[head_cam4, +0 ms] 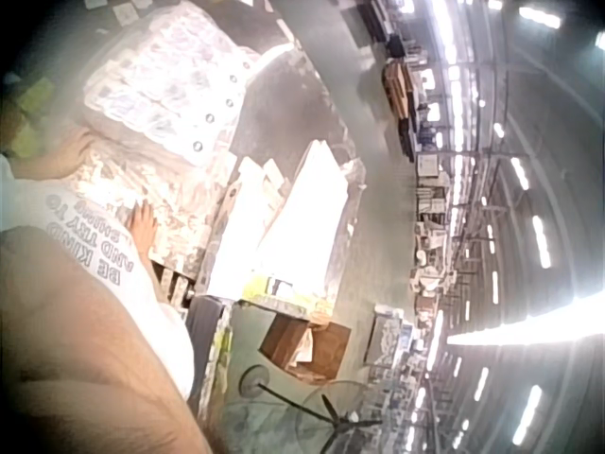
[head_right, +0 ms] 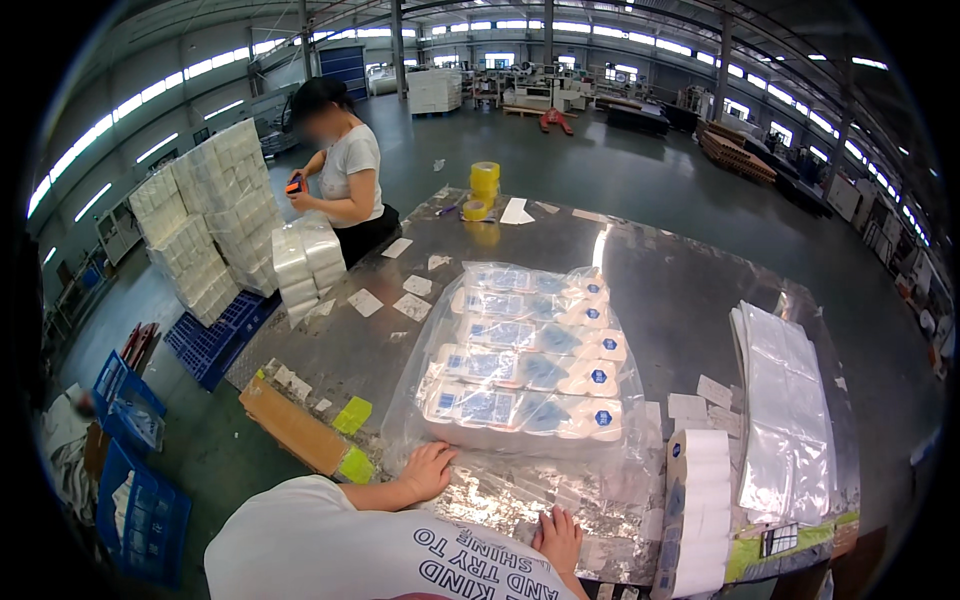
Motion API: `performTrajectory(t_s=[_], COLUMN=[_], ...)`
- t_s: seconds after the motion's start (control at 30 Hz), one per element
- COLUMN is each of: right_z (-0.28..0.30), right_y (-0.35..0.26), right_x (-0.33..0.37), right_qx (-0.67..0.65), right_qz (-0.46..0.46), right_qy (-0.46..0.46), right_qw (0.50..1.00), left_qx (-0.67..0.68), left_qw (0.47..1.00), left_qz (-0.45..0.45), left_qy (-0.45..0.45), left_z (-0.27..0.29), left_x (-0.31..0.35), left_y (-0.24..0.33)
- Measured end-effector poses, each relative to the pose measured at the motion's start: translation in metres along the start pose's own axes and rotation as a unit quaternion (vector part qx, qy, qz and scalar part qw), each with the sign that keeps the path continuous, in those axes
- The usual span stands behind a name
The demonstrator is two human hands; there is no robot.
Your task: The person places sanitary pads into a large plastic bag, then uses a heating tool to seal the bag and moves the packaged items aside.
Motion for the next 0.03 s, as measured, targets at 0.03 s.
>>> performTrajectory(t_s=[0.03], right_z=[-0.0002], right_y=[0.0008], right_x=[0.0005], right_qx=[0.001], right_qz=[-0.003], right_qy=[0.0], right_qw=[1.0], left_qx=[0.001], left_qw=[1.0], left_qz=[-0.004], left_qy=[0.0], left_z=[-0.0006], left_x=[-0.0014], left_y=[0.0002])
Point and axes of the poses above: each hand's wrist, its own x-axis away from the middle knuckle, its own z-axis out of the back of the hand, y = z × x, the point moved 2 cm from there along -x, towards the middle knuckle, and after that the axes turned 6 degrees about -y, right-handed, at the moved point
